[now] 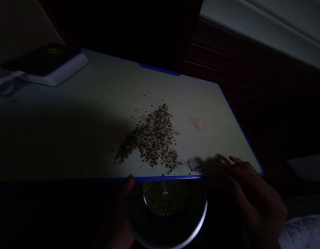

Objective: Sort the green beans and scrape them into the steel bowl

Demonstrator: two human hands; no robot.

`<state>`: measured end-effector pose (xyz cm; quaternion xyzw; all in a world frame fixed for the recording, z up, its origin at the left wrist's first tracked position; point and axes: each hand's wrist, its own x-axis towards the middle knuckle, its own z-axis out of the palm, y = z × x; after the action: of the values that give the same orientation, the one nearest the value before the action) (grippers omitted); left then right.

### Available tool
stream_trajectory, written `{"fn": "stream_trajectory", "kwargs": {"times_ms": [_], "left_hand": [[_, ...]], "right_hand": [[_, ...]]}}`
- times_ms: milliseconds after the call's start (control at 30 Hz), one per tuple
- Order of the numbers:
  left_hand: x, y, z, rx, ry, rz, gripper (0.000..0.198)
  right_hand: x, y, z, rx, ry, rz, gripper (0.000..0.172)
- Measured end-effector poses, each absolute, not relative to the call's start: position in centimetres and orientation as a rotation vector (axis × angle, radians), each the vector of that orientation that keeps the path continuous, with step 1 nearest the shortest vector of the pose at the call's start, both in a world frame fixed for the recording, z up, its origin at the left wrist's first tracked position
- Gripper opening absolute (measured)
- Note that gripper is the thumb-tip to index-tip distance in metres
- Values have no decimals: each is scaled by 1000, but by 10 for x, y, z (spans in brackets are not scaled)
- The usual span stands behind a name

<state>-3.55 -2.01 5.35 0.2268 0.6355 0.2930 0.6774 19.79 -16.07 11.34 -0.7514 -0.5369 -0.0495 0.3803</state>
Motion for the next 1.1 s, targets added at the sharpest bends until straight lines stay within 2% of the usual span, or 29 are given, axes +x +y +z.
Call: {"fn": "stream_trajectory", "kwargs": {"times_ms": [200,400,567,800,1100], "left_hand": [[-10,-14,86,260,1496,603,13],[-11,-13,81,328,1581,658,12],[-19,-16,69,374,1438,582,10],[-15,-15,75,80,1217,532,27],[-17,-16,74,91,1273,552,18]], "right_hand": [[199,-155,118,-1881,-1481,-155,29],[198,-151,121,-1792,-1609,-122,28],[195,-153,120,-1770,-1628,-90,28],[194,-149,117,-1767,-1630,-129,27],[230,-133,112,-2043,-1397,-246,23]]}}
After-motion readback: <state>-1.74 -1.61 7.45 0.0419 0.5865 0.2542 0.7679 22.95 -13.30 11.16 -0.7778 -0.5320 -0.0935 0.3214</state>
